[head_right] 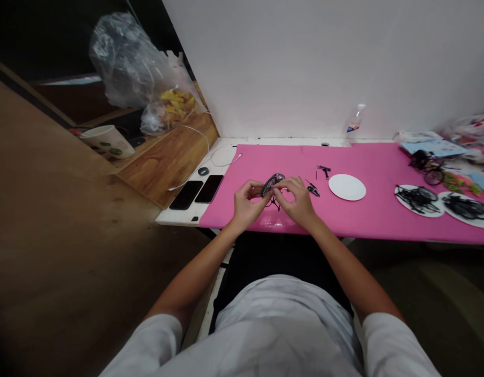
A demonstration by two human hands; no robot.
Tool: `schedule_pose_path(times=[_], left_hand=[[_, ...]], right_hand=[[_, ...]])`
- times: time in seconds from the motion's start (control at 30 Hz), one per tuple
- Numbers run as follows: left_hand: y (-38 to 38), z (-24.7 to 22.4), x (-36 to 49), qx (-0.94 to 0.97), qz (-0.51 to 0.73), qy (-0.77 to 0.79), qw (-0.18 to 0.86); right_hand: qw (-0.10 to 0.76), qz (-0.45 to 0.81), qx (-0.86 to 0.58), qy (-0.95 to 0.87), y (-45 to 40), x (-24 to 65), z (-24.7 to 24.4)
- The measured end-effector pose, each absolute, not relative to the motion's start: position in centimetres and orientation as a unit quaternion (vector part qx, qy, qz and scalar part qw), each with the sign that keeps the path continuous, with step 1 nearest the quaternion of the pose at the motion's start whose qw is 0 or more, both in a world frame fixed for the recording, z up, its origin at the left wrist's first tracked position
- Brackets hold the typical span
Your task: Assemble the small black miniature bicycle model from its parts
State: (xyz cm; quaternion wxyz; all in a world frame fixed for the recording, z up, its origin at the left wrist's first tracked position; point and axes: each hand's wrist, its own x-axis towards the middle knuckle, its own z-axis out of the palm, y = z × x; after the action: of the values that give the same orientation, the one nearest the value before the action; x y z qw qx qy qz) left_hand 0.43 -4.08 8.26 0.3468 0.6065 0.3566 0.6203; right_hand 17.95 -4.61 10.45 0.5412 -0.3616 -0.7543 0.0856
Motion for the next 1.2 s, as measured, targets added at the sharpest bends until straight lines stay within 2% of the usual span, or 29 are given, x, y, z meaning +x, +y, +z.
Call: schedule_pose_path(times=[0.27,0.6,0.8,0.97,1.2], left_hand=[[-3.8,7.8,0.5,0.609,0.620,0.336,0.364],[-4.0,8.0,0.7,0.600,0.627,0.347,0.356],[-3.9,7.8,0.6,0.604,0.635,0.332,0.349],[-4.0,7.9,0.7,0.604,0.632,0.332,0.353],[-4.3,8.1,0.9,0.596,0.642,0.330,0.352]], right_hand=[[0.550,0.117,-0.360,-0.744,-4.4,18.5,10.8],[0.560,0.003,-0.333,-0.759,-5.0,17.7,11.0],[0.577,0.109,-0.352,-0.729,-5.1,17.8,11.0],[0.579,0.125,-0.356,-0.723,-5.1,17.8,11.1],[0.567,0.025,-0.343,-0.749,-5.7,17.5,11.7]])
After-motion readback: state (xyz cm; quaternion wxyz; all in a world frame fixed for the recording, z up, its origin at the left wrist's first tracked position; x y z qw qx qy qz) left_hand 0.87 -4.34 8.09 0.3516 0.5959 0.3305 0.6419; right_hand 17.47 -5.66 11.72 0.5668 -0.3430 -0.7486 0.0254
